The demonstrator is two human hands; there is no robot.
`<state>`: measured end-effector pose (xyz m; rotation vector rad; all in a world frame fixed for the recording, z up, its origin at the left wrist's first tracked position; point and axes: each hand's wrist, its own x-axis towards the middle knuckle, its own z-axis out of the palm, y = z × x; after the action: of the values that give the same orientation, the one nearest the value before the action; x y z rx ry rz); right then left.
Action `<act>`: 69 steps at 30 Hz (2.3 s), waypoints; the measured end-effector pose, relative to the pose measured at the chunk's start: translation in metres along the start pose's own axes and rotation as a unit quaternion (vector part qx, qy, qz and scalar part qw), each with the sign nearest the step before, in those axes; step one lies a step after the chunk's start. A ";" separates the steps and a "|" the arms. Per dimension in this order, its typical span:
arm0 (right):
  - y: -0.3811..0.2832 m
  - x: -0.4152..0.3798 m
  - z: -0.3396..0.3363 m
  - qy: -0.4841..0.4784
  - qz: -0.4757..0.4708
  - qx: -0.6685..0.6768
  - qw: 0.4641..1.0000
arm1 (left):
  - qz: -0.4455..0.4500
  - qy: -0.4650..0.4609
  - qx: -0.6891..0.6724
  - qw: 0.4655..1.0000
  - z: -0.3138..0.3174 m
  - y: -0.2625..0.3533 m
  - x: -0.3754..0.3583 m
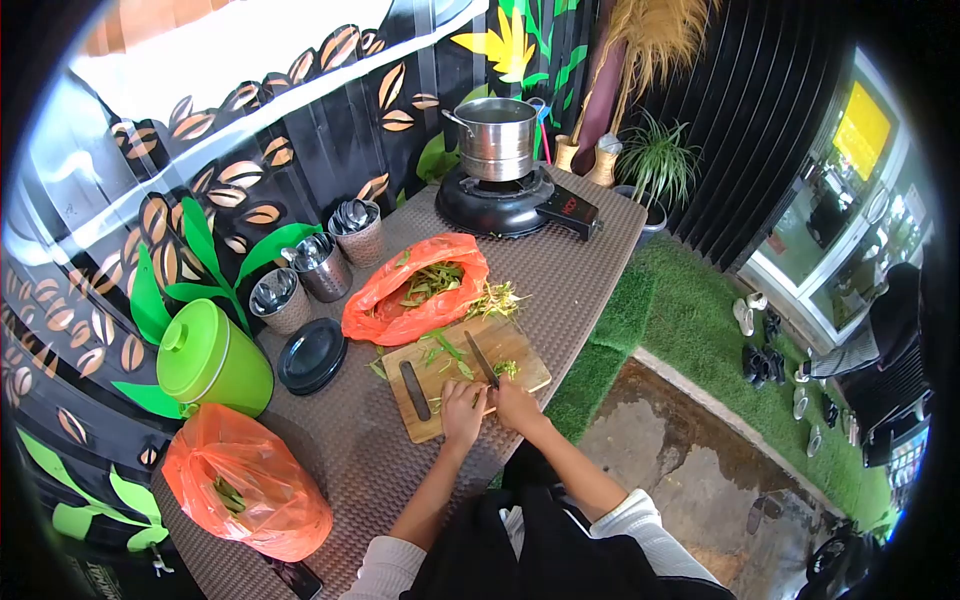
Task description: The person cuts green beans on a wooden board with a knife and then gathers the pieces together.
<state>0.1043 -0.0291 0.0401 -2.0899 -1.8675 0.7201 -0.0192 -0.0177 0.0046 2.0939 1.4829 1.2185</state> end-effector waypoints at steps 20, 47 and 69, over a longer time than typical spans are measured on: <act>0.022 -0.023 0.003 0.043 0.010 0.074 0.996 | 0.038 0.029 0.003 0.999 -0.002 0.001 0.000; 0.005 -0.024 0.010 0.030 0.017 -0.048 0.998 | 0.060 -0.012 0.015 0.998 -0.007 0.003 0.000; -0.007 -0.044 0.005 -0.007 0.043 -0.013 0.999 | 0.081 0.004 -0.033 0.996 -0.001 -0.005 -0.003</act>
<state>0.0931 -0.0713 0.0476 -2.1996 -1.8120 0.7347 -0.0228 -0.0182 0.0007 2.2022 1.2786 1.3157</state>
